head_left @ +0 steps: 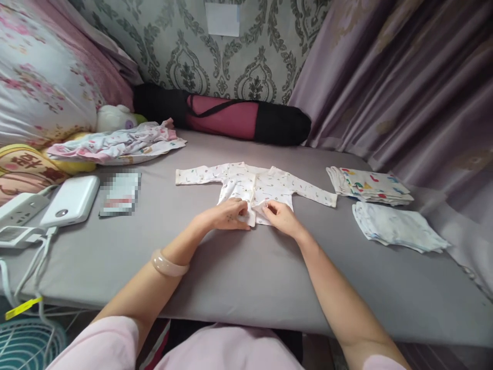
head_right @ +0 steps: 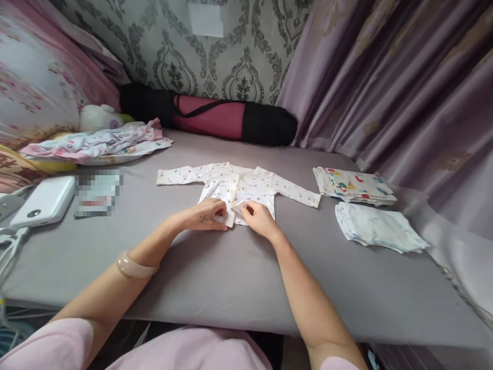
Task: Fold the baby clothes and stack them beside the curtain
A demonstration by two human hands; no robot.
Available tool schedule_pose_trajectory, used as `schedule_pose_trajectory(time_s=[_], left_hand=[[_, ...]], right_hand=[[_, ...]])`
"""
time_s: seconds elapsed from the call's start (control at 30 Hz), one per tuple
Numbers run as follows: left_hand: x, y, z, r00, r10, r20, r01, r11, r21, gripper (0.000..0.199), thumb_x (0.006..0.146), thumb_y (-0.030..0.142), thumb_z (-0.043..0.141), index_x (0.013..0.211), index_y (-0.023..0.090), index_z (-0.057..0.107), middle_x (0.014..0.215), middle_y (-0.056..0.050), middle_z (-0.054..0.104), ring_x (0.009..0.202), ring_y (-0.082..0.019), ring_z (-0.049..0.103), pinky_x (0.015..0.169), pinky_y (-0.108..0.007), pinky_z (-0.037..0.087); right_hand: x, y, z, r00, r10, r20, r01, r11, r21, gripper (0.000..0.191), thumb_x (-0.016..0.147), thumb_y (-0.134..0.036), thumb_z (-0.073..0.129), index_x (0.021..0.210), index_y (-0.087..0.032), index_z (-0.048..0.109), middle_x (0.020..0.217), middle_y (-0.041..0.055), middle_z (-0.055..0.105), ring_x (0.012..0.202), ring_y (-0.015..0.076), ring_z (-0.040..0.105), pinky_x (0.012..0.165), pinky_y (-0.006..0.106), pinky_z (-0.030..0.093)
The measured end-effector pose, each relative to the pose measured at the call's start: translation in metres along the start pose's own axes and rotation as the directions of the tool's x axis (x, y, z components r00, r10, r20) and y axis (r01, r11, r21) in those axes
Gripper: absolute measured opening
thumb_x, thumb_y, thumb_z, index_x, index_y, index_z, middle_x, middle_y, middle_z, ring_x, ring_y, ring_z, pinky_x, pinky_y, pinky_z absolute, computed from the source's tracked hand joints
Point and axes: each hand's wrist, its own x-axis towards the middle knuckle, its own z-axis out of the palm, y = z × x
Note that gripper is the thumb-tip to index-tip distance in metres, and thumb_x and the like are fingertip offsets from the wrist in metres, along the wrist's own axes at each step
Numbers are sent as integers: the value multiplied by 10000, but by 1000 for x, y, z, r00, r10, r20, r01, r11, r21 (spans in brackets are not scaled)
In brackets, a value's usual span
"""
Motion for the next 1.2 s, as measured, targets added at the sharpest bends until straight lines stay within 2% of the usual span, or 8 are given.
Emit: schedule_pose_trajectory(time_s=[0.13, 0.23, 0.47, 0.67, 0.8, 0.97, 1.1, 1.2], left_hand=[[1, 0, -1, 999, 21, -33, -22, 999, -50, 217, 828, 382, 552, 736, 187, 535, 788, -24, 564, 714, -151, 492, 659, -268, 389], [0, 4, -6, 996, -69, -57, 59, 986, -157, 269, 859, 379, 488, 683, 178, 523, 660, 17, 520, 587, -107, 424, 582, -250, 351], [2, 30, -13, 917, -220, -332, 142, 960, -242, 270, 874, 356, 465, 743, 170, 611, 754, -13, 615, 662, -129, 517, 634, -248, 418], [10, 38, 12, 932, -12, -362, -17, 997, -78, 332, 962, 339, 411, 840, 192, 683, 990, -63, 713, 932, -197, 623, 781, -289, 487], [8, 40, 26, 964, 84, -253, -61, 993, 98, 306, 981, 273, 379, 959, 200, 675, 1061, -75, 706, 1007, -219, 631, 838, -317, 503], [-7, 51, 22, 979, 203, 1, -200, 967, 159, 259, 922, 227, 493, 1147, 163, 605, 1195, -126, 638, 1112, -244, 607, 906, -338, 504], [-18, 59, -2, 944, 301, 137, -300, 953, -30, 263, 905, 271, 533, 1148, 223, 621, 1199, -73, 654, 1077, -212, 625, 895, -286, 489], [-26, 52, -32, 966, 194, 169, -174, 977, -127, 249, 916, 338, 497, 1037, 224, 683, 1000, -42, 719, 868, -168, 658, 778, -243, 483]], right_hand=[[2, 4, 0, 986, 166, -19, -144, 904, 401, 343, 787, -545, 590, 763, -203, 575, 598, -50, 496, 512, 107, 424, 471, 229, 315], [2, 4, 0, 974, 226, -12, -188, 837, 513, 381, 732, -565, 641, 796, -191, 615, 599, -49, 529, 490, 97, 422, 454, 221, 313], [5, -6, -3, 964, 131, -230, -25, 910, 415, 338, 799, -508, 593, 795, -178, 667, 684, -3, 623, 638, 147, 548, 573, 243, 414], [6, -17, -2, 934, -62, -351, 126, 978, 165, 246, 856, -379, 550, 834, -177, 688, 794, 32, 662, 723, 161, 596, 637, 250, 453], [0, -19, 2, 936, -191, -297, 199, 980, -2, 189, 867, -266, 530, 874, -186, 701, 848, 38, 654, 721, 142, 586, 650, 246, 456], [-8, -19, 4, 973, -203, -114, 194, 978, -80, 190, 876, -204, 530, 900, -223, 717, 926, 24, 664, 730, 122, 588, 684, 245, 451], [-13, -20, 2, 986, -167, 1, 166, 978, -129, 196, 897, -226, 532, 843, -235, 721, 903, 7, 654, 733, 114, 584, 697, 246, 433], [-17, -23, -1, 985, -140, 98, 157, 968, -194, 243, 923, -337, 544, 779, -242, 714, 892, -1, 643, 744, 117, 577, 675, 250, 409]])
